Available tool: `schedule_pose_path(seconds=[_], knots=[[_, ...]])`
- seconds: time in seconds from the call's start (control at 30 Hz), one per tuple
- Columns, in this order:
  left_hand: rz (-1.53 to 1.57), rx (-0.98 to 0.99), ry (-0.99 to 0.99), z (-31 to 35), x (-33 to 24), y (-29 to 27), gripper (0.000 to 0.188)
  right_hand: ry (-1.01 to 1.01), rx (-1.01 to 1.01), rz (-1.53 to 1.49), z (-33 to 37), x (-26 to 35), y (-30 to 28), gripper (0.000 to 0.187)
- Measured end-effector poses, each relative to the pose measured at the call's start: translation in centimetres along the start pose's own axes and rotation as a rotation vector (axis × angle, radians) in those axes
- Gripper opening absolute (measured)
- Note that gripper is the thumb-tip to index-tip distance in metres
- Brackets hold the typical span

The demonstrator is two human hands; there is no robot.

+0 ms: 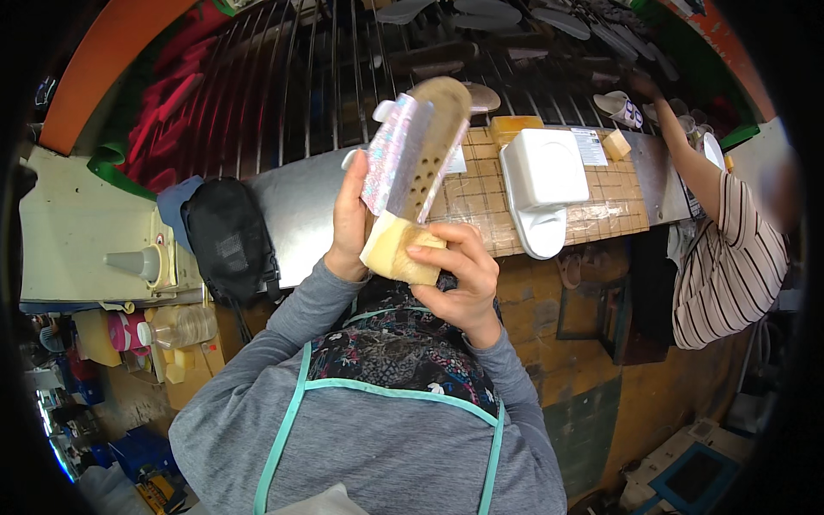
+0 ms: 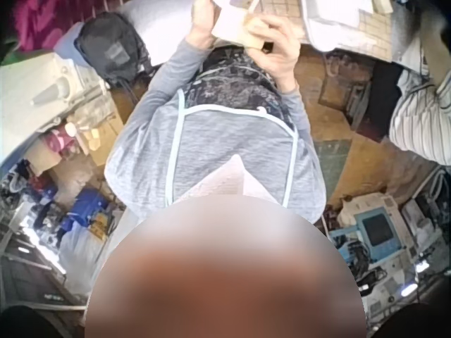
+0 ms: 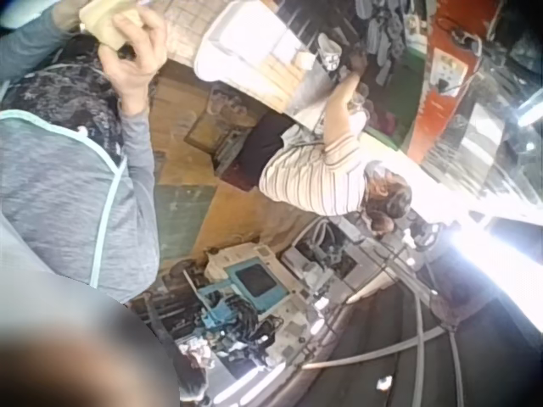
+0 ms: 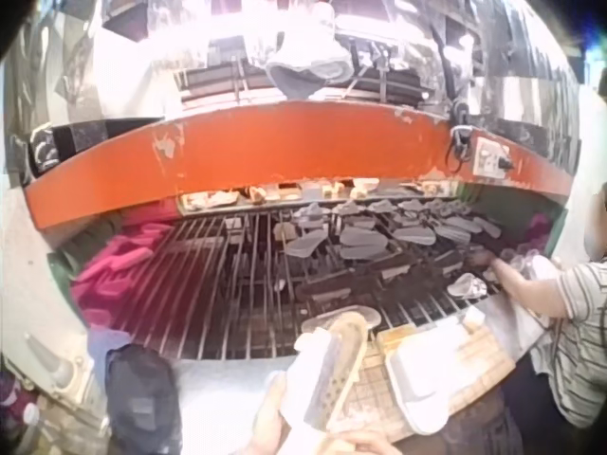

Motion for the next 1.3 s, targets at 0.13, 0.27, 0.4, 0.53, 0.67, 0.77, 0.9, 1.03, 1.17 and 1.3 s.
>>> schedule_pose_path(seconds=[0.13,0.27,0.4,0.53,0.67,0.77,0.9,1.03,1.17,1.3], knots=[[-0.116,-0.117,0.308,0.7,-1.9,-1.7,0.06,0.184,-0.194,-0.216,1.5,-1.5,1.0,0.044],[-0.185,-0.121,0.491,1.9,-3.0,-2.9,0.059,0.195,-0.129,-0.32,1.5,-1.4,2.3,0.045],[-0.084,-0.081,0.468,2.3,-3.2,-3.7,0.057,0.155,-0.19,-0.289,0.1,-1.9,2.0,0.044],[0.206,-0.035,0.334,1.5,-2.6,-4.1,0.055,0.015,-0.186,0.143,-1.5,-1.4,2.2,0.045],[0.249,0.119,0.339,1.6,-4.7,-3.8,0.055,-0.149,0.019,0.234,-1.0,0.9,5.2,0.051],[0.225,0.066,0.368,2.1,-5.4,-4.9,0.052,-0.171,0.023,0.287,-0.3,1.3,5.5,0.054],[0.329,0.096,0.332,2.2,-4.7,-5.4,0.051,-0.149,-0.121,0.412,0.1,0.9,4.0,0.055],[0.342,0.057,0.319,2.2,-5.0,-6.3,0.05,-0.105,-0.132,0.52,-0.2,0.8,3.0,0.052],[0.357,0.108,0.326,2.0,-5.3,-6.2,0.051,-0.137,-0.15,0.518,-0.7,1.1,2.7,0.053],[0.327,0.072,0.32,1.6,-5.3,-5.9,0.052,-0.212,-0.065,0.465,-0.1,1.6,4.5,0.055]])
Point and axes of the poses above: each hand's wrist, its own z-axis away from the middle knuckle, its own y-axis out of the palm, x = y × z, the point moved 9 cm from there along -z, towards the middle knuckle, and after that the axes turned 11 degrees about -y, right-handed, at the moved point
